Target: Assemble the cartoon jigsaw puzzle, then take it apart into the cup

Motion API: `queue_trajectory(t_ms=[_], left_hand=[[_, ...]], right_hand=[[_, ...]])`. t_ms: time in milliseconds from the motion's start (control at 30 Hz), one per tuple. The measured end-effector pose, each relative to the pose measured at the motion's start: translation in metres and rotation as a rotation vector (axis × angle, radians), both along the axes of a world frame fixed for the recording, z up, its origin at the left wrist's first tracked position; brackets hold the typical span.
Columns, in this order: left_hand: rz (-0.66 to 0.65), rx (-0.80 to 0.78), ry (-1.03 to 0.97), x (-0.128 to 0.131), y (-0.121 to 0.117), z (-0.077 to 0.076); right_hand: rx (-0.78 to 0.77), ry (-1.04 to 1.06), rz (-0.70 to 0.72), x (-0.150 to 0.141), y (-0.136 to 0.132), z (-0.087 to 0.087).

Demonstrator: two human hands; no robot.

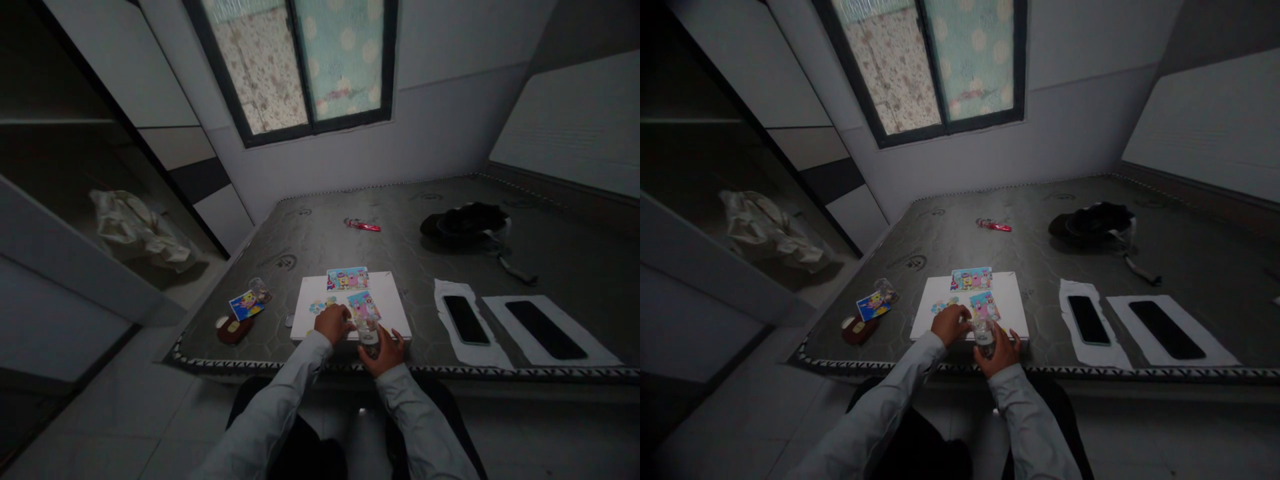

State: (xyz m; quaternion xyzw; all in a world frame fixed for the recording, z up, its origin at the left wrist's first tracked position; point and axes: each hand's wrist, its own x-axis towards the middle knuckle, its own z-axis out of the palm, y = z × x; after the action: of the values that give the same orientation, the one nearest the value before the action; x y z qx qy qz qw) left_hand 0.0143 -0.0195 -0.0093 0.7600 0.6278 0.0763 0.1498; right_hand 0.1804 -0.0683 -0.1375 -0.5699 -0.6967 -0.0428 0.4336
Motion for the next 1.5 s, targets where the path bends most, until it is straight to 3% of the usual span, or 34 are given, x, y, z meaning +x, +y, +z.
queue_trajectory(t_ms=[433, 800, 1167, 1500], left_hand=[[0.006, -0.039, 0.0, -0.001, 0.004, -0.002], [0.005, -0.042, -0.153, -0.002, 0.013, -0.017], [-0.012, -0.035, -0.204, -0.005, 0.014, -0.017], [0.023, 0.023, -0.265, -0.025, 0.019, -0.023]], right_hand=[[-0.054, 0.045, -0.001, -0.002, -0.003, 0.003], [-0.054, 0.053, -0.001, -0.002, -0.002, 0.003], [-0.017, 0.03, -0.01, -0.002, -0.002, 0.003], [-0.006, 0.023, -0.002, 0.0, 0.001, -0.001]])
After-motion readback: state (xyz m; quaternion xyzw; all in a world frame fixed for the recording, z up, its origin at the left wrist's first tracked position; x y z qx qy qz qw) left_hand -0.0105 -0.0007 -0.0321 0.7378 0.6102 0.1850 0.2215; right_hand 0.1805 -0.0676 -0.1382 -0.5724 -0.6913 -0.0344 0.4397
